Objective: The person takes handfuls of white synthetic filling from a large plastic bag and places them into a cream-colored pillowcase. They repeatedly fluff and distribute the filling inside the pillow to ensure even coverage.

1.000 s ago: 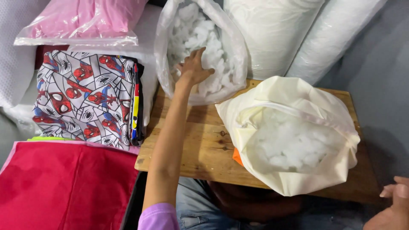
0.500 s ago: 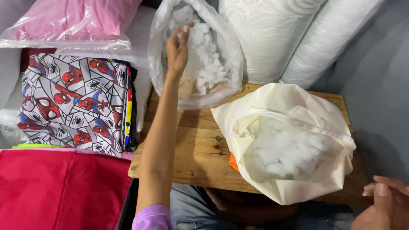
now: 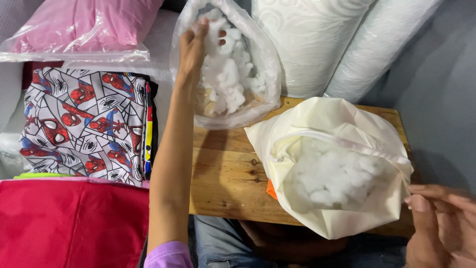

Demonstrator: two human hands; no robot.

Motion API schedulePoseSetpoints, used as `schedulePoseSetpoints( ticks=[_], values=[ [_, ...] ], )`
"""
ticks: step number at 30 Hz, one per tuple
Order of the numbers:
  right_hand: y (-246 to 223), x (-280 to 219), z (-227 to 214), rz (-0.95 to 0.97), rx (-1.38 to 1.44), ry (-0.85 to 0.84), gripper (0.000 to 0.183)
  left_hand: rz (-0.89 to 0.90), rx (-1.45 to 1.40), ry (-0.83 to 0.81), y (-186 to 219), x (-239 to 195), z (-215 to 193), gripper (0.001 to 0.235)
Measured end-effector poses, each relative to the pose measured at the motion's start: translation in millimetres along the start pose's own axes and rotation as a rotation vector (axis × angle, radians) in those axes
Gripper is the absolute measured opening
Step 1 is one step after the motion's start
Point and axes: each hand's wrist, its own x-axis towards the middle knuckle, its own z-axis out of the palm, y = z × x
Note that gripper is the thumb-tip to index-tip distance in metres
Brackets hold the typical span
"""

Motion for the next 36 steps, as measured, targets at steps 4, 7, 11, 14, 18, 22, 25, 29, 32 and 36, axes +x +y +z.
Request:
schedulePoseSetpoints(
  ticks=[4,7,11,14,18,22,25,29,32,36],
  values=[
    [-76.7,65.0,38.7,0.153,-0.097,-0.166,0.008,0.048,-0.093,-0.015,19.1,-7.1,3.6,0.077],
    [-94.2,110.4,73.4,-0.114,0.007,-0.305,0.018,0.251,-0.358,-0.058,25.4,-5.4,10.9,0.05],
    [-105.6,162.7,114.7,-0.334,0.023,-0.533,0.041,0.308,-0.39,-0.213,50.0,-18.7,30.7,0.031],
    [-118.7,184.5,140.7,-0.361,0.008,-0.587,0.049,0.245,-0.232,-0.349,82.9,-55.8,49.2,0.032],
    [-125.1,188.1,151.2,-0.304,0.05,-0.559,0.057,0.037,0.07,-0.479,127.0,-113.5,73.4,0.032],
    [-114.4,176.4,135.8,-0.261,0.177,-0.504,0.036,0.166,0.22,-0.713,142.0,-152.3,77.6,0.037],
    [-106.9,167.4,116.5,-0.261,0.232,-0.442,0.012,0.198,0.095,-0.791,134.0,-165.3,81.4,0.035],
    [-104.0,155.6,86.1,-0.083,0.229,-0.46,0.012,0.284,-0.004,-0.592,123.5,-175.2,90.8,0.018],
    [-102.2,144.7,66.4,-0.03,0.311,-0.55,0.044,0.328,0.103,-0.554,123.9,-188.7,100.2,0.018],
    [-99.0,127.9,48.7,-0.034,0.371,-0.607,0.078,0.363,0.27,-0.632,130.6,-212.0,114.0,0.015]
  ],
)
